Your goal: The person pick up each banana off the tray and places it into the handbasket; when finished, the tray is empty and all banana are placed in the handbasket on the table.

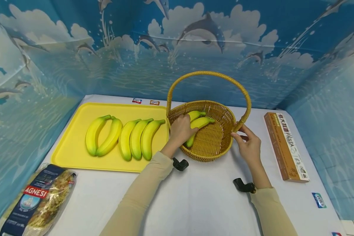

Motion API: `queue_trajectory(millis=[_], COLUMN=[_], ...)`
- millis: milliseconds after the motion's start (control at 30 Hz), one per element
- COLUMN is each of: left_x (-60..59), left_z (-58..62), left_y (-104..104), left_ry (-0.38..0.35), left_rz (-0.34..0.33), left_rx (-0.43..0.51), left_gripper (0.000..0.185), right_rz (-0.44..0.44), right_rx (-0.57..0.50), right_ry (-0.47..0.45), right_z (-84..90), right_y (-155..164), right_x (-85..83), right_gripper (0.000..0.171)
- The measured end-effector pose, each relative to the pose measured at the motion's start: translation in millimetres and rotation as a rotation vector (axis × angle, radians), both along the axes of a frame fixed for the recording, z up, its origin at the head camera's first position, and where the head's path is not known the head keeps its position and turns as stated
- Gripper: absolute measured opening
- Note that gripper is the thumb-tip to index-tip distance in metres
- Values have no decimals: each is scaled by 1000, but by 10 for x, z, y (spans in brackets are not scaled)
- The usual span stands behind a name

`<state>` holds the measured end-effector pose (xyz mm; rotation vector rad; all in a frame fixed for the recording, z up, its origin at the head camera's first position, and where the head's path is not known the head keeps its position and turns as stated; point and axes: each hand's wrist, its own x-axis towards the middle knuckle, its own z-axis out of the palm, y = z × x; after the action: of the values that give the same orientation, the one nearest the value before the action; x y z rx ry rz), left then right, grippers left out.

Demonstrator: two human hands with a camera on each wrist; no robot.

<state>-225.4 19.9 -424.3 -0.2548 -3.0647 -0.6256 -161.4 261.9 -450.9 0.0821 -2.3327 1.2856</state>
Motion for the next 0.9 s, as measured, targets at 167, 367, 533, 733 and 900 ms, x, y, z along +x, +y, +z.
queue_trajectory(millis=[167,367,533,733,900], left_x=[11,163,440,541,504], left_z=[-5,17,124,300,330], left_y=[-24,-169,-455,-1208,-2111], left_ry=[36,238,345,427,494], left_rz=[-7,-112,-199,-21,296], left_rx=[38,312,444,533,558], left_gripper=[52,42,45,54,60], right_rz=[4,8,10,-19,-11], right_rx=[-3,-10,-12,-4,-3], right_ry=[7,8,11,7,14], right_z=[-4,-23,-19,-15,-16], right_y=[-16,-50,-59,-34,-29], right_x=[-11,-20,-20,-7,-2], right_gripper=[41,42,42,43,42])
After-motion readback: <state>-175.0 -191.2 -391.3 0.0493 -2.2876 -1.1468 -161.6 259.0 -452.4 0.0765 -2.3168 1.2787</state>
